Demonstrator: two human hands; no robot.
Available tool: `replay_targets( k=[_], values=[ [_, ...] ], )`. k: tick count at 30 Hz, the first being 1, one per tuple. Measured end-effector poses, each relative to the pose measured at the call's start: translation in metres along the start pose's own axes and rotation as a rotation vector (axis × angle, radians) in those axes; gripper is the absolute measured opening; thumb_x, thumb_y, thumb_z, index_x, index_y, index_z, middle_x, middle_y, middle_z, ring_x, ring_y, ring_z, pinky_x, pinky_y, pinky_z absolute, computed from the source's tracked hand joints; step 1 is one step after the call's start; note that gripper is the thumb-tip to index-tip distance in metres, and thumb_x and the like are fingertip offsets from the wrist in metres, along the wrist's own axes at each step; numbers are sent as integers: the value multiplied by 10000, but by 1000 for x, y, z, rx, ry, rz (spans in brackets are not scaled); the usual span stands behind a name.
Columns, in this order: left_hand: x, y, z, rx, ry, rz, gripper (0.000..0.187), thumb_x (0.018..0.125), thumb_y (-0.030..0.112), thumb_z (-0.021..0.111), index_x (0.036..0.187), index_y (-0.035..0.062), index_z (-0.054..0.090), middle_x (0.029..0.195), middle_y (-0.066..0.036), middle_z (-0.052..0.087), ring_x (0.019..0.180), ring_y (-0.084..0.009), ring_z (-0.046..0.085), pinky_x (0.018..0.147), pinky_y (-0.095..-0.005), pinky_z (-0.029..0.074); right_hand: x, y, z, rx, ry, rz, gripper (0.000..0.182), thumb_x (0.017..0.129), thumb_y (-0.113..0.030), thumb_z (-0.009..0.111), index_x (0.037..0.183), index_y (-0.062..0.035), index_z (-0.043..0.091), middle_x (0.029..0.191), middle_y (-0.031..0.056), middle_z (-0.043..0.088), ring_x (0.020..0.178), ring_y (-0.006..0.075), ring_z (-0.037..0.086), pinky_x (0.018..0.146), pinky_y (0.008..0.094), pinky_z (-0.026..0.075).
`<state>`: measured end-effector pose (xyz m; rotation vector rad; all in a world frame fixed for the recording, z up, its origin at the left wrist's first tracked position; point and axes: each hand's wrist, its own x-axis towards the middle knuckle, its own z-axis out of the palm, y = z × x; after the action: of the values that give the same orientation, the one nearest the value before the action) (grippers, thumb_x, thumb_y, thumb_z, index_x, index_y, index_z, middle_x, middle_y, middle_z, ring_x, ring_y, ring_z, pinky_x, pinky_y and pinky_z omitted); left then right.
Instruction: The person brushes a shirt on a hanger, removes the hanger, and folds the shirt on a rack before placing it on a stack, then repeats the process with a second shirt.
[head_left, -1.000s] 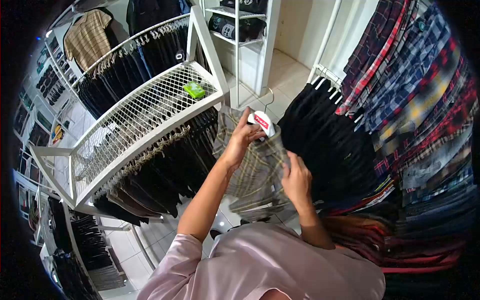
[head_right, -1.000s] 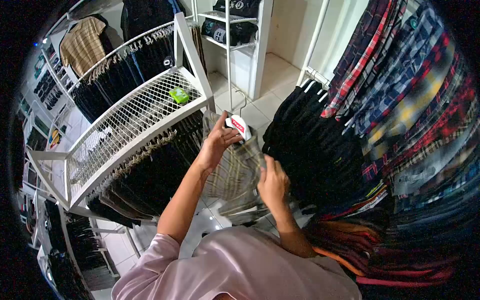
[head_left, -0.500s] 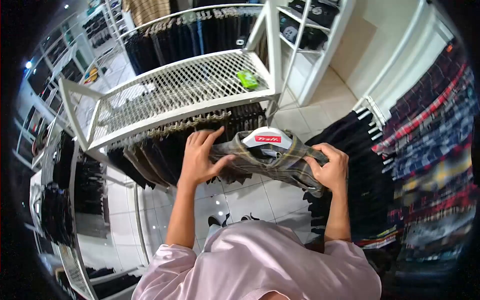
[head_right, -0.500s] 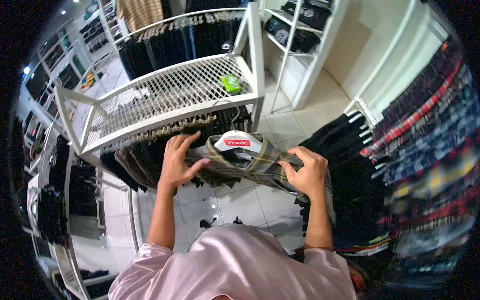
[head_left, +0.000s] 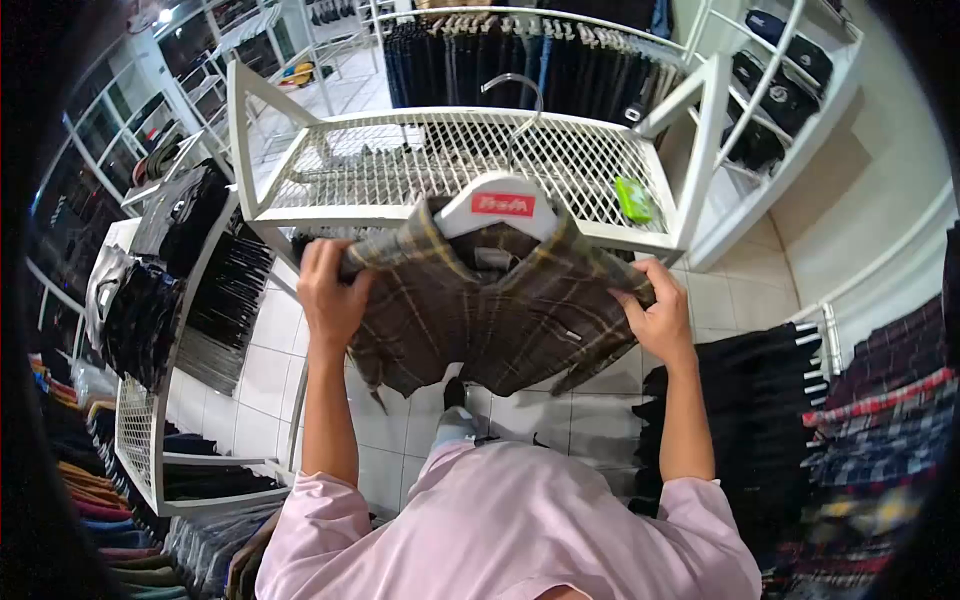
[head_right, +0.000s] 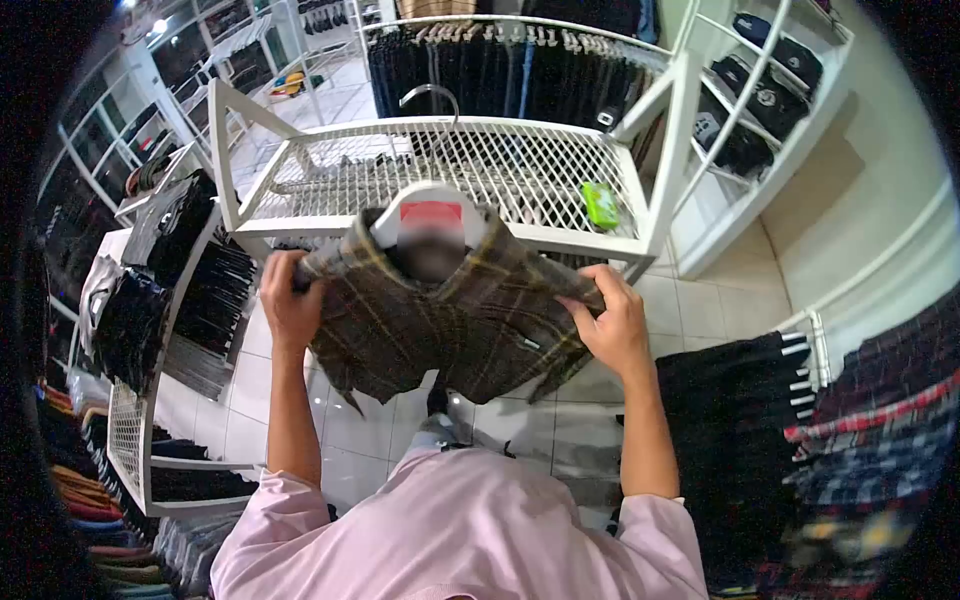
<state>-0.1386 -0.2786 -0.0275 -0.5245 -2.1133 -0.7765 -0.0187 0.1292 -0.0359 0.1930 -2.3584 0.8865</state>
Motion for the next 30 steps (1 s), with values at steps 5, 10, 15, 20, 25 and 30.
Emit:
replay_targets(
  k=[5, 10, 15, 20, 25, 30],
  values=[
    [37, -42, 8, 194, 312, -173, 524, 619, 211, 941, 975, 20, 607, 941, -159, 620, 876, -386, 633, 767, -441, 503, 59, 2, 51, -62, 154, -205, 368, 872, -242, 829, 1133, -39, 668, 968, 150, 697, 881, 345, 698, 716, 410, 534],
    [91, -101, 14, 288, 346, 153, 692, 542, 552, 966, 835, 37, 608, 752, -107, 555, 620, -321, 579, 567, -411, 490, 133, -8, 62, -141, 103, -214, 377, 884, -302, 816, 1136, -43, 710, 963, 123, 716, 830, 289, 708, 687, 368, 541],
    [214, -115, 10, 341, 87, 189, 604, 780, 517, 866, 718, 12, 539, 641, -107, 510, 552, -286, 525, 525, -396, 425, 253, -26, 42, -220, -46, -163, 392, 955, -390, 731, 1047, -10, 742, 862, 143, 726, 787, 251, 698, 672, 372, 515],
    [379, -170, 68, 425, -276, 117, 700, 947, 646, 621, 736, -20, 662, 648, -160, 601, 604, -296, 622, 606, -421, 493, 435, 7, 45, -260, -590, 95, 502, 1030, -466, 610, 970, 19, 727, 770, 79, 663, 740, 140, 587, 673, 336, 465],
    [426, -301, 240, 350, -656, 9, 999, 911, 866, 390, 821, -70, 726, 719, -241, 693, 664, -348, 712, 695, -457, 595, 527, 123, 154, -364, -584, 239, 674, 934, -650, 644, 1068, 0, 764, 872, 130, 736, 814, 224, 686, 771, 367, 534],
    [351, -350, 351, 280, -651, -145, 980, 945, 837, 352, 854, -71, 708, 745, -271, 706, 726, -421, 723, 706, -486, 582, 481, 232, 270, -422, -364, 229, 618, 957, -563, 639, 1211, 0, 666, 1188, 261, 706, 1134, 447, 661, 964, 502, 527]
  ],
)
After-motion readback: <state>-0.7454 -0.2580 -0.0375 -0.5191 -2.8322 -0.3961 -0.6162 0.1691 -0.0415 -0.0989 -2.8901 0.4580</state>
